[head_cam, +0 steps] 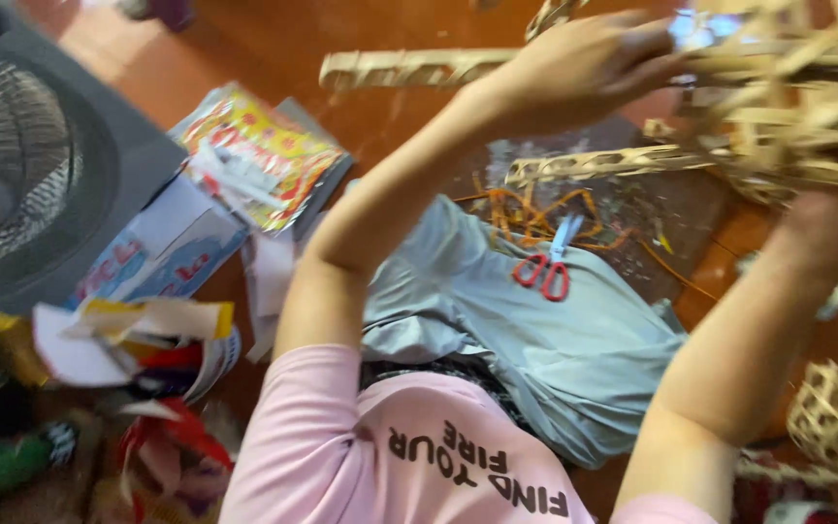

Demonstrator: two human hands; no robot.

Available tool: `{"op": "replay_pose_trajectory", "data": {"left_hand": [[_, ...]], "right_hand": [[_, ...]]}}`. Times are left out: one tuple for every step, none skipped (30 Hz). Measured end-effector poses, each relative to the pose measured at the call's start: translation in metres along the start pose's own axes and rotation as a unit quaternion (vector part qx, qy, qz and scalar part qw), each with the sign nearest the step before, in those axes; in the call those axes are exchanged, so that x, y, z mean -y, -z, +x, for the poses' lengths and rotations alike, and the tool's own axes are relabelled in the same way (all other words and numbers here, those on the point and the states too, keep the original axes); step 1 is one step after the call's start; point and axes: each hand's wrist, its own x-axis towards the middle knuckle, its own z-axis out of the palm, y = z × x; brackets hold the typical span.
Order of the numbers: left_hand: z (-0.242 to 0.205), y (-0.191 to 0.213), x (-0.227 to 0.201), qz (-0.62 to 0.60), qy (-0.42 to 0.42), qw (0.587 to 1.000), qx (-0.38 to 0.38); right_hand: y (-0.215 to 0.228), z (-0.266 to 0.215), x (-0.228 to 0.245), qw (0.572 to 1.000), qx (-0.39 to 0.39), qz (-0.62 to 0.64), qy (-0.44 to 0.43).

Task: Assembling and tying bamboo strips together to construct animal-shaped decorative figures.

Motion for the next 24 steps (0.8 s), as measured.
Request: {"op": "replay_pose_trajectory", "data": {"left_hand": [[-0.006,-0.001,0.005,-0.053,0.002,0.997,0.050],[-0.010,-0.003,0.011,-0.104,0.004,0.989,0.102],[-0.013,0.000,0.009,-0.112,-0.004,0.988,0.106],[-0.015,0.002,0.007,-0.128,0.039,0.983,0.128],[-0.018,0.005,0.006,-0.141,0.082,0.975,0.151],[-0.020,0.003,0.005,-0.148,0.074,0.974,0.157],[-0.022,0.003,0.005,-0.238,0.128,0.943,0.196],[-0.024,0.002,0.005,-0.325,0.180,0.899,0.234],[-0.023,0.005,-0.004,-0.328,0.173,0.897,0.240],[-0.023,0.009,-0.013,-0.346,0.229,0.874,0.252],[-0.023,0.012,-0.022,-0.362,0.283,0.848,0.263],[-0.023,0.011,-0.025,-0.364,0.277,0.848,0.269],[-0.022,0.010,-0.028,-0.226,0.267,0.909,0.227],[-0.021,0.010,-0.031,-0.084,0.249,0.948,0.177],[-0.026,0.003,-0.028,-0.087,0.243,0.949,0.181],[-0.030,-0.003,-0.025,-0.091,0.156,0.977,0.118],[-0.035,-0.010,-0.023,-0.097,0.066,0.992,0.056],[-0.033,-0.008,-0.027,-0.102,0.060,0.991,0.059],[-0.030,-0.006,-0.031,-0.122,0.132,0.980,0.087],[-0.028,-0.004,-0.034,-0.142,0.201,0.962,0.117],[-0.029,-0.004,-0.034,-0.145,0.198,0.962,0.121],[-0.030,-0.005,-0.034,-0.116,0.177,0.972,0.102],[-0.032,-0.005,-0.034,-0.086,0.156,0.981,0.082],[-0.033,-0.006,-0.035,-0.088,0.154,0.980,0.085]], "right_hand": [[-0.001,-0.008,0.004,1.000,-0.009,-0.015,0.008],[-0.003,-0.016,0.007,0.999,-0.019,-0.029,0.015],[0.003,-0.022,0.008,0.999,-0.028,-0.042,0.019],[0.004,-0.027,0.010,0.998,-0.037,-0.055,0.022],[0.001,-0.029,0.011,0.996,-0.046,-0.066,0.026],[0.003,-0.035,0.010,0.995,-0.053,-0.075,0.024],[0.005,-0.038,0.008,0.976,-0.069,-0.203,0.023],[0.007,-0.040,0.007,0.941,-0.083,-0.328,0.021],[0.007,-0.043,0.004,0.938,-0.089,-0.334,0.020],[0.007,-0.045,0.002,0.948,-0.100,-0.301,0.014],[0.007,-0.047,-0.002,0.958,-0.110,-0.264,0.011],[0.001,-0.046,0.002,0.956,-0.116,-0.270,0.011],[-0.005,-0.044,0.006,0.960,-0.128,-0.251,0.005],[-0.010,-0.042,0.009,0.963,-0.139,-0.231,0.000],[-0.011,-0.040,0.006,0.961,-0.144,-0.237,0.000],[-0.011,-0.039,0.003,0.979,-0.158,-0.128,-0.024],[-0.011,-0.039,0.000,0.985,-0.167,-0.015,-0.045],[-0.009,-0.039,-0.002,0.984,-0.173,-0.020,-0.045],[-0.008,-0.039,-0.003,0.979,-0.173,0.081,-0.065],[-0.007,-0.038,-0.006,0.965,-0.170,0.182,-0.083],[-0.008,-0.039,-0.004,0.965,-0.174,0.179,-0.083],[-0.009,-0.040,-0.003,0.966,-0.165,0.181,-0.084],[-0.010,-0.041,-0.001,0.967,-0.154,0.183,-0.084],[-0.014,-0.041,0.009,0.967,-0.158,0.181,-0.085]]}}
